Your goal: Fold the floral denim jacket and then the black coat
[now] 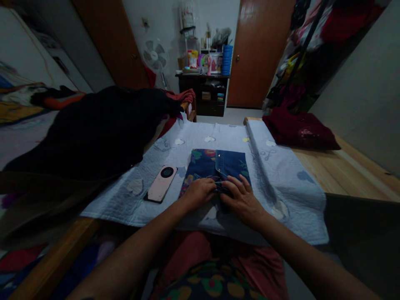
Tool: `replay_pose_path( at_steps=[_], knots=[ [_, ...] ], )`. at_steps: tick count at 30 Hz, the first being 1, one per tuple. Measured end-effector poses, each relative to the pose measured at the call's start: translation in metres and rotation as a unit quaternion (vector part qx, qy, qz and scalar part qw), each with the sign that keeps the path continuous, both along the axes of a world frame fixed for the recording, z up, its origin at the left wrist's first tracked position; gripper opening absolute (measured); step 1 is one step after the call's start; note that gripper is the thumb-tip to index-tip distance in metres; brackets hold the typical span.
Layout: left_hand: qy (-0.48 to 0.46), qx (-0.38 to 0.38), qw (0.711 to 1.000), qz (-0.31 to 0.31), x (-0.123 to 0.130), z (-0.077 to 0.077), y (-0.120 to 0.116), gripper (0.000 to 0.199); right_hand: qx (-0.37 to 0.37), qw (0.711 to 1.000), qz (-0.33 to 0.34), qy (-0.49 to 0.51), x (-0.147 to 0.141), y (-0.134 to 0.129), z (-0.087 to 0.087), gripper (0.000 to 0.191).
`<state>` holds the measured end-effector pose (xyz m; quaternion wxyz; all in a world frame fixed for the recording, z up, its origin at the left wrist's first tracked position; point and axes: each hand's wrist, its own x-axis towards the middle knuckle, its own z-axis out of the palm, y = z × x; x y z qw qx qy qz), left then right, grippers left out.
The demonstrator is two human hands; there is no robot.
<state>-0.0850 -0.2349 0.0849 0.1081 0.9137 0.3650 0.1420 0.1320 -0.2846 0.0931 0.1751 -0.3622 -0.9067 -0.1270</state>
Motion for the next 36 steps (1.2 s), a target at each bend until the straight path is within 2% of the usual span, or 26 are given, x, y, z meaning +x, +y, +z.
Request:
replay_pose_path(
  at_steps=[4, 11, 16, 23, 30, 33, 36],
  knots=[
    [0.001, -0.022, 1.000, -0.006, 0.002, 0.008, 0.003, 0.013, -0.019, 0.999, 0.026, -0.040, 0.004, -0.008, -0.006, 0.016],
    [0.033, -0.035, 0.999, 0.004, 0.006, 0.023, 0.006, 0.015, -0.020, 0.996, -0.031, -0.080, 0.010, -0.016, -0.007, 0.026],
    [0.028, -0.096, 0.995, 0.000, 0.008, 0.038, 0.022, 0.016, -0.014, 0.996, -0.051, -0.078, 0.004, -0.020, -0.008, 0.022],
    [0.004, -0.160, 0.987, -0.020, 0.011, 0.061, 0.044, 0.020, 0.013, 0.997, -0.028, -0.068, 0.002, -0.021, -0.025, 0.028],
    [0.010, -0.163, 0.987, -0.013, 0.013, 0.062, 0.043, 0.021, 0.016, 0.999, -0.025, -0.035, 0.007, -0.018, -0.030, 0.014],
    [0.012, -0.143, 0.990, -0.013, 0.012, 0.061, 0.039, 0.020, 0.034, 0.999, -0.026, 0.013, 0.001, -0.021, -0.028, 0.008],
    [0.026, -0.109, 0.994, -0.004, 0.013, 0.059, 0.030, 0.019, 0.044, 0.997, -0.037, 0.054, -0.012, -0.025, -0.028, 0.010]
  ],
)
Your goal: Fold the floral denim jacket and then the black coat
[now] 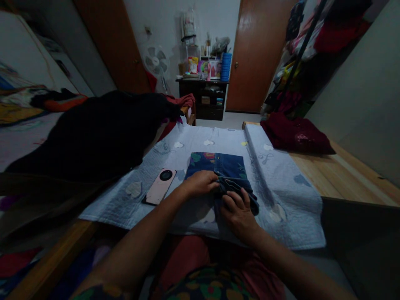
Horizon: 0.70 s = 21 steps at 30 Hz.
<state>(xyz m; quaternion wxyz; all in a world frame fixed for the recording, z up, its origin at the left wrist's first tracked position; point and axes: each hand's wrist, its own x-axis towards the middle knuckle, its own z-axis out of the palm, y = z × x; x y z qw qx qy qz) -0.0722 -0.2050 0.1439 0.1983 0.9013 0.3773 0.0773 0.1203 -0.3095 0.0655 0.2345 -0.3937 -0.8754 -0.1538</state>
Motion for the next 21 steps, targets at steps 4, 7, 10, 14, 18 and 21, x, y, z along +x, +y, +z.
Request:
replay_pose_path(
  at_steps=[4, 7, 10, 14, 18, 21],
  knots=[
    [0.012, 0.044, 0.999, 0.018, 0.000, -0.012, -0.021, 0.017, -0.053, 0.999, -0.011, 0.006, -0.018, -0.003, -0.007, 0.006],
    [-0.002, 0.068, 0.998, 0.015, -0.003, -0.030, -0.039, 0.015, -0.093, 0.995, 0.026, 0.019, -0.023, -0.008, -0.014, 0.008],
    [-0.019, 0.084, 0.996, 0.014, -0.007, -0.048, -0.055, 0.011, -0.128, 0.987, 0.085, 0.041, -0.016, -0.018, -0.009, 0.008],
    [-0.037, 0.135, 0.990, 0.030, -0.009, -0.067, -0.070, 0.009, -0.156, 0.977, 0.107, 0.094, 0.011, -0.031, 0.012, 0.013],
    [-0.055, 0.205, 0.977, 0.034, -0.005, -0.085, -0.081, 0.005, -0.110, 0.977, 0.055, 0.174, 0.039, -0.030, 0.021, 0.027],
    [-0.062, 0.254, 0.964, 0.035, -0.003, -0.101, -0.090, 0.007, -0.106, 0.973, -0.022, 0.202, 0.052, -0.025, 0.014, 0.026]
  ],
)
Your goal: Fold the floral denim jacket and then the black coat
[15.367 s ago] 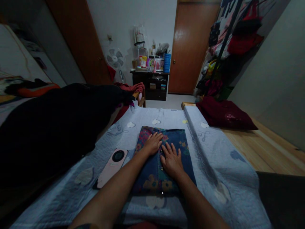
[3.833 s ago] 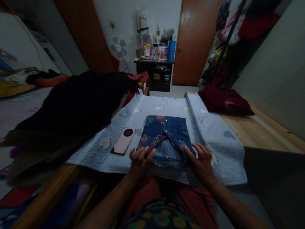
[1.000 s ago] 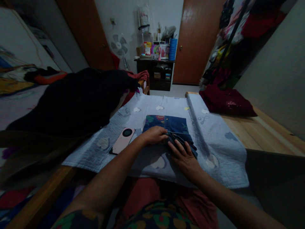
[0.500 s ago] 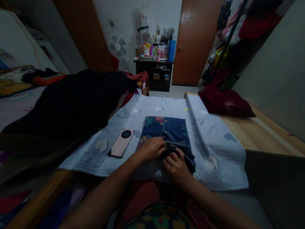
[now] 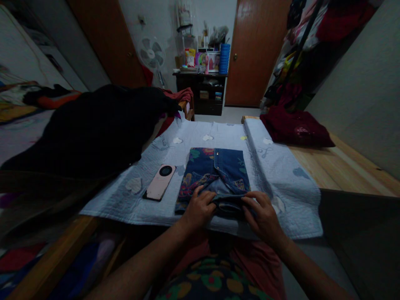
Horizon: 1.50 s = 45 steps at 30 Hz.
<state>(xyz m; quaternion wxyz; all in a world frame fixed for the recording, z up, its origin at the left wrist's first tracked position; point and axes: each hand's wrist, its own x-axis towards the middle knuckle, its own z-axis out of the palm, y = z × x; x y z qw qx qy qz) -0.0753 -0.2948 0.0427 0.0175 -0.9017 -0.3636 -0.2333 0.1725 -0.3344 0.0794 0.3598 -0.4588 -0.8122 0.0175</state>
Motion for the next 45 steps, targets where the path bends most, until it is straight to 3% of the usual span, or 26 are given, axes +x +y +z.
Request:
replay_pose_path(
  at_steps=[4, 8, 13, 16, 22, 27, 30, 33, 36, 39, 41, 45],
  knots=[
    [0.012, 0.027, 1.000, 0.004, -0.003, -0.013, -0.012, 0.008, -0.031, 0.997, -0.054, 0.041, 0.010, 0.004, -0.011, 0.018],
    [0.030, 0.062, 0.997, -0.028, -0.012, -0.015, -0.018, 0.010, -0.087, 0.990, -0.064, 0.091, 0.017, 0.005, -0.012, 0.012],
    [0.053, 0.047, 0.994, -0.077, -0.022, -0.008, -0.020, 0.013, -0.101, 0.993, 0.011, 0.062, 0.016, 0.004, -0.006, 0.027],
    [0.033, 0.024, 0.995, -0.089, -0.028, -0.002, -0.017, 0.020, -0.101, 0.993, 0.064, -0.005, 0.012, 0.003, -0.005, 0.018],
    [0.027, 0.014, 0.998, -0.046, -0.050, 0.007, -0.010, 0.013, -0.098, 0.992, 0.055, -0.052, 0.008, 0.005, -0.016, 0.013],
    [0.052, -0.075, 0.995, -0.039, -0.057, 0.017, -0.017, 0.011, -0.142, 0.986, 0.043, -0.071, -0.001, 0.006, -0.017, 0.005],
    [0.013, -0.161, 0.986, -0.046, -0.056, 0.030, -0.020, 0.012, -0.186, 0.978, 0.065, -0.065, -0.002, 0.006, -0.006, 0.009],
    [-0.085, -0.227, 0.970, -0.037, -0.057, 0.046, -0.009, 0.017, -0.228, 0.969, 0.097, 0.001, 0.003, 0.016, 0.008, 0.015],
    [-0.171, -0.208, 0.962, 0.040, -0.056, 0.054, 0.013, 0.024, -0.228, 0.970, 0.025, 0.079, 0.012, 0.039, 0.010, 0.019],
    [-0.135, -0.151, 0.975, 0.087, -0.050, 0.047, 0.033, 0.032, -0.174, 0.976, -0.099, 0.082, 0.016, 0.063, -0.001, 0.029],
    [-0.061, -0.152, 0.983, 0.079, -0.044, 0.034, 0.037, 0.050, -0.131, 0.981, -0.131, 0.051, 0.012, 0.071, -0.012, 0.041],
    [0.056, -0.206, 0.976, 0.039, -0.034, 0.007, 0.024, 0.074, -0.161, 0.984, -0.034, -0.072, -0.007, 0.062, -0.029, 0.059]
  ],
)
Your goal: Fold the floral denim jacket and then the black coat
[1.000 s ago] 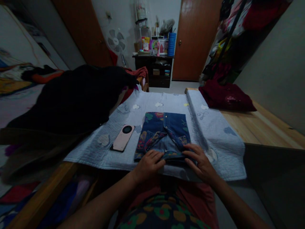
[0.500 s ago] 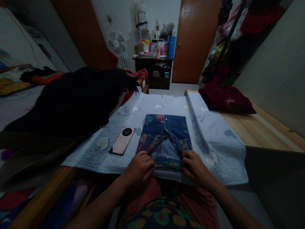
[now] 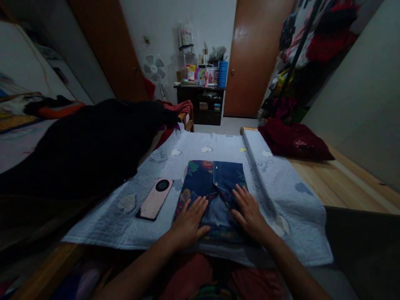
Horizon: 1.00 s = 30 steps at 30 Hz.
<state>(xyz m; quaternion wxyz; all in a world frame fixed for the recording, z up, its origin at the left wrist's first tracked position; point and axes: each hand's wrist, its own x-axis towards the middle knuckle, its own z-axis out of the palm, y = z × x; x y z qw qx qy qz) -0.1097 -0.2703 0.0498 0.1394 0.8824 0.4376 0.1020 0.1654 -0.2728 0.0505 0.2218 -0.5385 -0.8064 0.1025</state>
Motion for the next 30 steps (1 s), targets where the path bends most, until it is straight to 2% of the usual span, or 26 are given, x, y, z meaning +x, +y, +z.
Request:
replay_pose_path(
  at_steps=[2, 4, 6, 8, 10, 13, 15, 18, 21, 24, 27, 30],
  knots=[
    [0.016, -0.023, 1.000, -0.002, 0.000, -0.004, -0.007, 0.077, -0.047, 0.997, 0.051, -0.041, -0.007, -0.009, -0.004, 0.064],
    [0.007, -0.048, 0.999, -0.007, -0.002, 0.001, -0.008, 0.078, -0.080, 0.993, 0.067, -0.052, -0.009, -0.014, -0.003, 0.066],
    [-0.028, -0.075, 0.997, -0.010, -0.007, 0.010, -0.001, 0.067, -0.097, 0.992, 0.069, -0.029, -0.006, -0.012, 0.000, 0.063],
    [-0.088, -0.087, 0.992, 0.022, -0.013, 0.018, 0.013, 0.047, -0.094, 0.993, 0.057, 0.028, 0.000, -0.003, 0.004, 0.050],
    [-0.153, -0.067, 0.981, 0.096, -0.021, 0.021, 0.033, 0.037, -0.056, 0.994, 0.008, 0.091, 0.008, 0.013, 0.006, 0.038],
    [-0.203, -0.032, 0.956, 0.209, -0.029, 0.016, 0.067, 0.044, 0.016, 0.986, -0.117, 0.115, 0.019, 0.040, 0.003, 0.034],
    [-0.198, -0.066, 0.945, 0.251, -0.031, 0.011, 0.087, 0.053, 0.005, 0.981, -0.175, 0.084, 0.022, 0.057, -0.001, 0.036],
    [-0.207, -0.137, 0.924, 0.292, -0.027, 0.005, 0.108, 0.060, -0.050, 0.971, -0.229, 0.038, 0.021, 0.072, -0.005, 0.038],
    [-0.268, -0.205, 0.879, 0.337, -0.022, 0.003, 0.121, 0.065, -0.099, 0.956, -0.273, 0.032, 0.016, 0.078, -0.004, 0.041],
    [-0.354, -0.307, 0.808, 0.357, -0.022, 0.002, 0.127, 0.060, -0.159, 0.941, -0.284, 0.091, 0.014, 0.082, 0.001, 0.040],
    [-0.401, -0.394, 0.760, 0.326, -0.025, 0.000, 0.126, 0.043, -0.222, 0.927, -0.250, 0.172, 0.015, 0.082, 0.006, 0.035],
    [-0.461, -0.429, 0.724, 0.280, -0.028, -0.001, 0.121, 0.042, -0.206, 0.927, -0.206, 0.235, 0.016, 0.077, 0.009, 0.034]
  ],
)
